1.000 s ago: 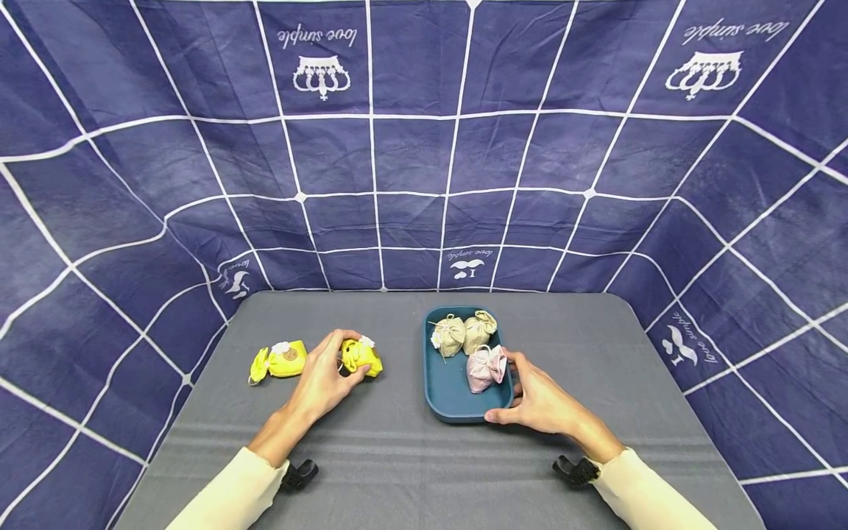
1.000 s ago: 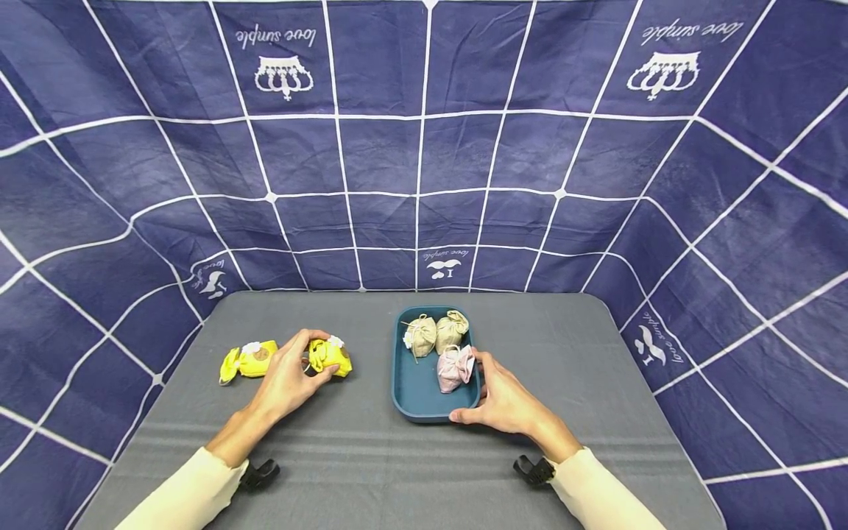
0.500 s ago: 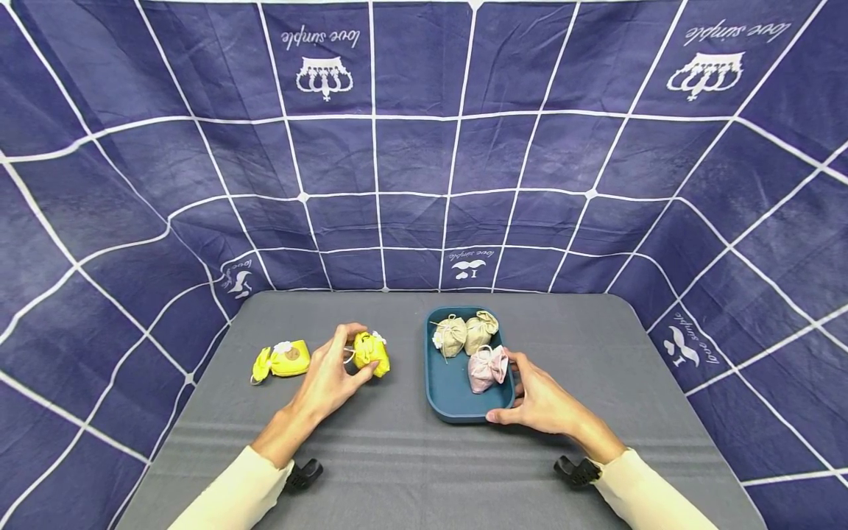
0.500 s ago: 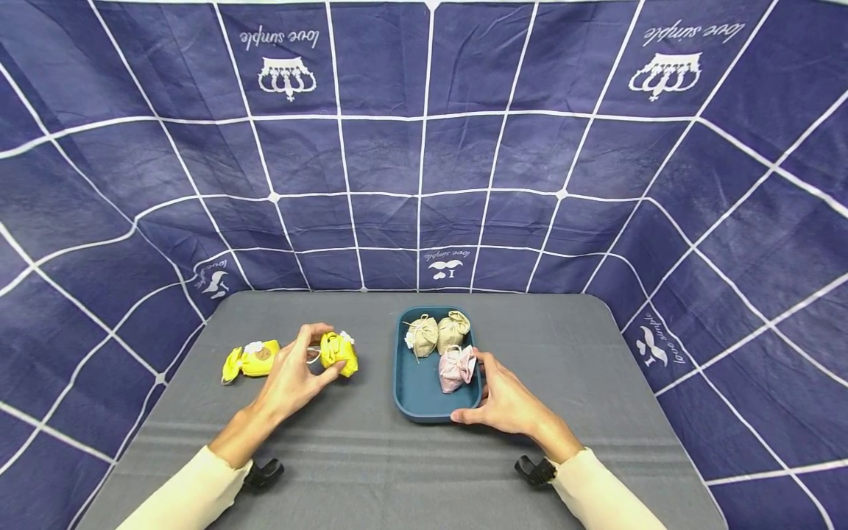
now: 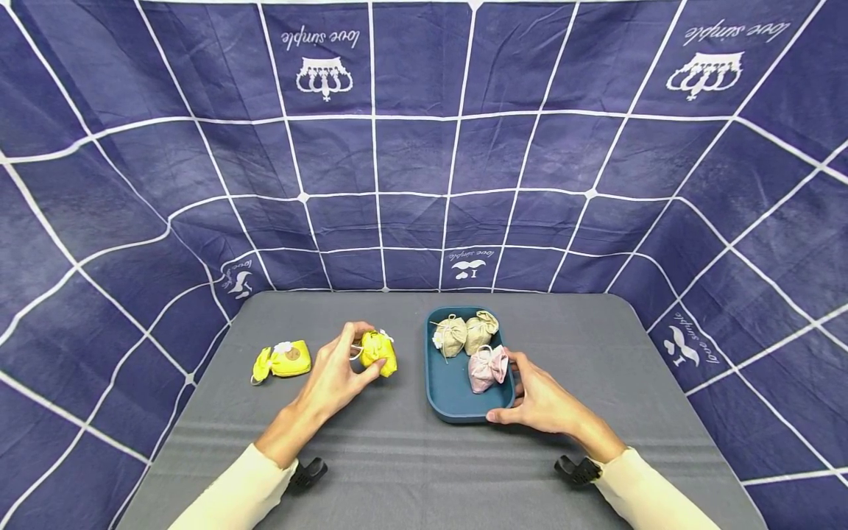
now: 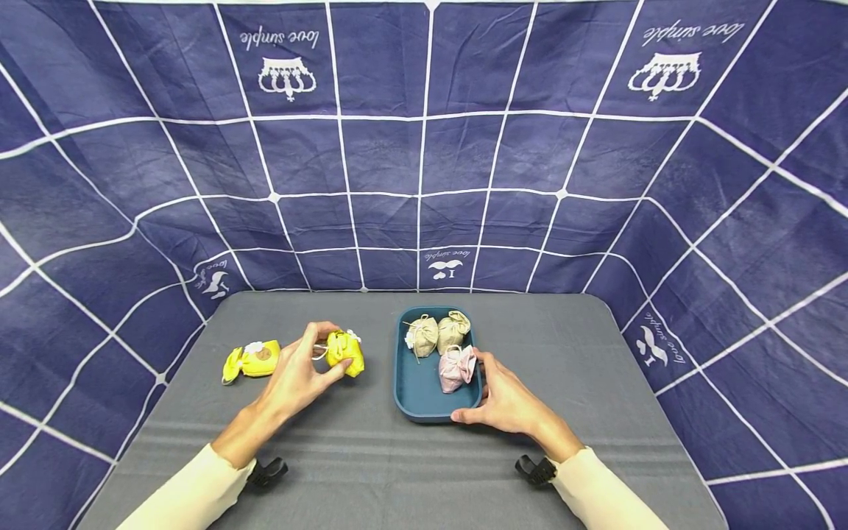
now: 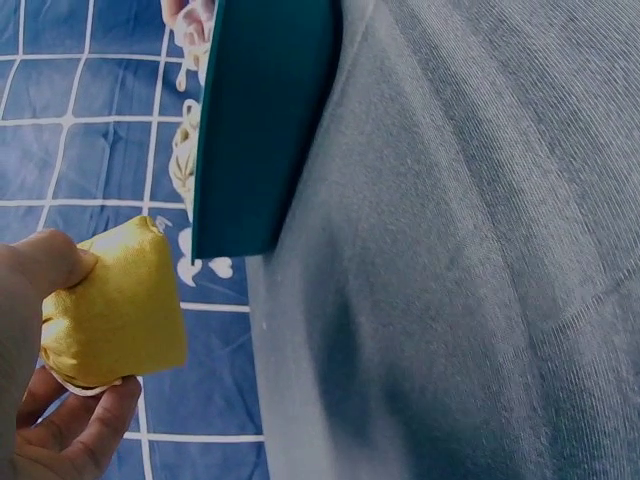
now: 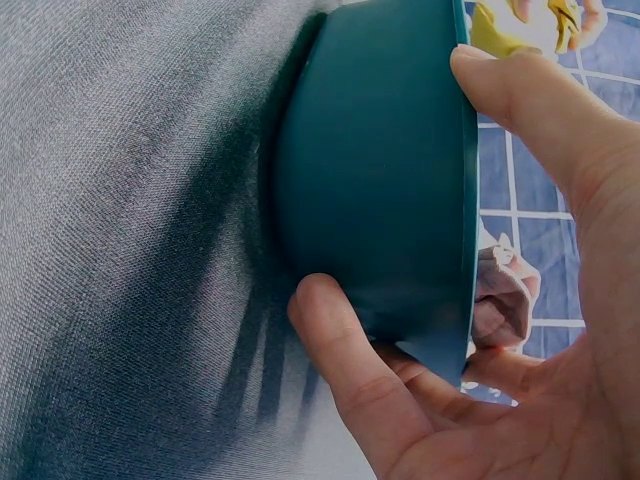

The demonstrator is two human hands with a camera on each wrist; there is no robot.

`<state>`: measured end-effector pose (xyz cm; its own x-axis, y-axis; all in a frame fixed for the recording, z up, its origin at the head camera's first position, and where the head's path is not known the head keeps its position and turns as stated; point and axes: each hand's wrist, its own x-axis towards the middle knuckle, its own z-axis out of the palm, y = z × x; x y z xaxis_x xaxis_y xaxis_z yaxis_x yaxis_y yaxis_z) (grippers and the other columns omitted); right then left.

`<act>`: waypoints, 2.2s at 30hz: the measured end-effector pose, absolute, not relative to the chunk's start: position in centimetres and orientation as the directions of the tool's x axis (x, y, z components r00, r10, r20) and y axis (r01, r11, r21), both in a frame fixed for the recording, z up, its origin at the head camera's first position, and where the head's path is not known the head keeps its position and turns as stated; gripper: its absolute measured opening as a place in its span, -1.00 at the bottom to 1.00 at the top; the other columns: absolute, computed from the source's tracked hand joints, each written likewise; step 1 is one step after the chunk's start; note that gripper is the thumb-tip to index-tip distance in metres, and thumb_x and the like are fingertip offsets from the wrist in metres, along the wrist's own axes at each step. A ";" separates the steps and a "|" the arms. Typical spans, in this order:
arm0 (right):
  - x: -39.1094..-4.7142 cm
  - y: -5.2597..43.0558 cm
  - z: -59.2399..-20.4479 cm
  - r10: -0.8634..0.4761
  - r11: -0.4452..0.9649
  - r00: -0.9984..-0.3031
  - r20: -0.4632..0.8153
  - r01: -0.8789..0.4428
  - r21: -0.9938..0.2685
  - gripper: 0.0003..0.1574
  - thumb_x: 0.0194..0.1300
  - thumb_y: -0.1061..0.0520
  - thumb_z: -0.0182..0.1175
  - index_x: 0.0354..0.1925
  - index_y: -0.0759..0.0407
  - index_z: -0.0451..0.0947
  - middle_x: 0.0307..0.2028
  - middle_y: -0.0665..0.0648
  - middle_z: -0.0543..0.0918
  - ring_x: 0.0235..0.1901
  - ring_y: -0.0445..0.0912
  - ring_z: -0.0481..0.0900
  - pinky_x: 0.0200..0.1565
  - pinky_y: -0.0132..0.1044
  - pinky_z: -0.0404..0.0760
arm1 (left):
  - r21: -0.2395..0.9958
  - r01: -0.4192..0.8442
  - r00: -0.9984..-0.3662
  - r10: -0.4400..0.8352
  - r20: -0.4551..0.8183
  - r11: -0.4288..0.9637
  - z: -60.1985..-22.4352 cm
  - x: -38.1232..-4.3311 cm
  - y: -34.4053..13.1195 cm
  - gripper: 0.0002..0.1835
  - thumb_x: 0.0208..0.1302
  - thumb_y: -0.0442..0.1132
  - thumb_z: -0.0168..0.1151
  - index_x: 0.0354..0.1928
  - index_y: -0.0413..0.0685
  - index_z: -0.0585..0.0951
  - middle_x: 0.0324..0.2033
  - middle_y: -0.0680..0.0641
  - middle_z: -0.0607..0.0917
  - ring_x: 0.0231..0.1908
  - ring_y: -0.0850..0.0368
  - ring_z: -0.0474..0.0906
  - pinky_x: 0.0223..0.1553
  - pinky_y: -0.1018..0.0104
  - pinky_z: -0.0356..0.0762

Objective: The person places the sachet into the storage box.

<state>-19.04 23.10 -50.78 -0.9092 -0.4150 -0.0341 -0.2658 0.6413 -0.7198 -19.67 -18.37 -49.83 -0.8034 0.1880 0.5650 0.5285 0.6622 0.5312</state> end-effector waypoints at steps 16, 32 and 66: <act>-19.1 23.1 -50.9 -0.410 0.645 -0.911 -0.037 -0.261 -0.719 0.62 0.13 -0.19 0.86 0.76 0.40 0.12 0.38 0.47 0.62 -0.07 -0.15 0.81 -0.04 -0.33 0.83 | 0.568 0.540 -0.814 0.216 0.539 0.621 -48.7 -19.3 -16.0 -0.36 0.27 -0.32 0.76 0.30 -0.10 0.61 0.07 -0.15 0.85 -0.01 -0.02 0.89 0.02 -0.03 0.93; -19.1 23.2 -50.9 -0.408 0.640 -0.912 -0.035 -0.258 -0.723 0.63 0.14 -0.20 0.86 0.77 0.40 0.11 0.47 0.50 0.57 -0.07 -0.12 0.82 -0.05 -0.35 0.83 | 0.576 0.573 -0.806 0.275 0.523 0.583 -48.0 -20.0 -13.0 -0.38 0.29 -0.30 0.76 0.29 -0.10 0.61 0.12 -0.14 0.86 0.07 -0.03 0.87 0.05 -0.04 0.93; -19.2 23.2 -50.9 -0.412 0.642 -0.911 -0.033 -0.264 -0.720 0.62 0.14 -0.21 0.86 0.75 0.39 0.13 0.41 0.46 0.61 -0.08 -0.13 0.85 -0.04 -0.37 0.81 | 0.522 0.632 -0.774 0.445 0.450 0.573 -46.3 -22.3 -7.4 -0.35 0.31 -0.29 0.73 0.35 -0.11 0.60 0.22 -0.16 0.86 0.09 -0.04 0.85 0.19 0.02 0.87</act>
